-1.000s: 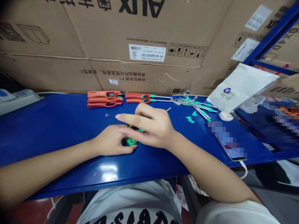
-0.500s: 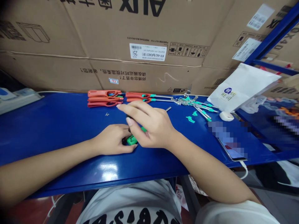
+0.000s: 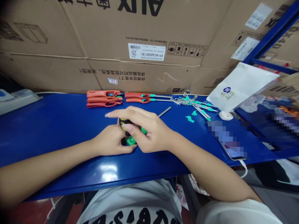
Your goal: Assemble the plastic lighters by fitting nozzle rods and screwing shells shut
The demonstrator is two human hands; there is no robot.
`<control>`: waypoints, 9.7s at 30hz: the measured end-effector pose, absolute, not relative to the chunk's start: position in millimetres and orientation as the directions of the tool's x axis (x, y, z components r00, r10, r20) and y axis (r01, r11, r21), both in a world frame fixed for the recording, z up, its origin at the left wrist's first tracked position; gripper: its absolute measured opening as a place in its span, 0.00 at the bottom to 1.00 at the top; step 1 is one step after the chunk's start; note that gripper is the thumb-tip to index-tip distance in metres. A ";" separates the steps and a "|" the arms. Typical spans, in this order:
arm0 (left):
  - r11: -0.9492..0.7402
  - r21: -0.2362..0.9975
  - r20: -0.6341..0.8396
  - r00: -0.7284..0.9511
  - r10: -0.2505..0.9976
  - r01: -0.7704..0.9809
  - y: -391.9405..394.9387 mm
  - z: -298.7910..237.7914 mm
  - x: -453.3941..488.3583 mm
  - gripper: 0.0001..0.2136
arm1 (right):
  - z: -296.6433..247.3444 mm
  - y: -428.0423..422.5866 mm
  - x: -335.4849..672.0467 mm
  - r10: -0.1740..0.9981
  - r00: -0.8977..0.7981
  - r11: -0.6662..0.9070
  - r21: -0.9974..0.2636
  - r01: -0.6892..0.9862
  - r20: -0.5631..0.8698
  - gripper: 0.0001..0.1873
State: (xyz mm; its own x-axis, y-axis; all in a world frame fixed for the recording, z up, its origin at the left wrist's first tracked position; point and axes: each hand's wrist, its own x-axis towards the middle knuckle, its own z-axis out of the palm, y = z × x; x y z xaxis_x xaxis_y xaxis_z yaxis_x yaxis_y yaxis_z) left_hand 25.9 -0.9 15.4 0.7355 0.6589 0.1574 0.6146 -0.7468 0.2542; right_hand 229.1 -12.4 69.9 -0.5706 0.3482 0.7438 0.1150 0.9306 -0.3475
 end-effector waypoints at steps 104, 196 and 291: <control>-0.679 0.241 0.382 0.575 0.724 0.694 127.8 52.0 -6.7 0.19 | 59.2 60.3 373.7 0.960 -0.001 -0.023 -0.081 0.996 -0.281 0.05; -0.676 0.540 0.265 0.661 0.702 0.501 -5.7 13.2 10.4 0.18 | 36.9 7.7 258.8 0.695 -0.719 0.641 -0.465 0.611 0.012 0.25; -0.751 0.449 0.305 0.707 0.638 0.484 4.3 15.0 0.7 0.14 | 40.3 15.4 269.3 0.618 -0.782 0.749 -0.363 0.554 0.081 0.06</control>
State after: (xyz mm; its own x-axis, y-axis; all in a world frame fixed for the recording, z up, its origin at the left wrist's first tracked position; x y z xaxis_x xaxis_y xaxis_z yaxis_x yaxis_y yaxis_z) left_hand 0.7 4.3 15.0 0.7070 0.6383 0.3047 0.4845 -0.7509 0.4488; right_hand 269.3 15.4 40.3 -0.7818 0.6183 0.0808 0.5545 0.7486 -0.3635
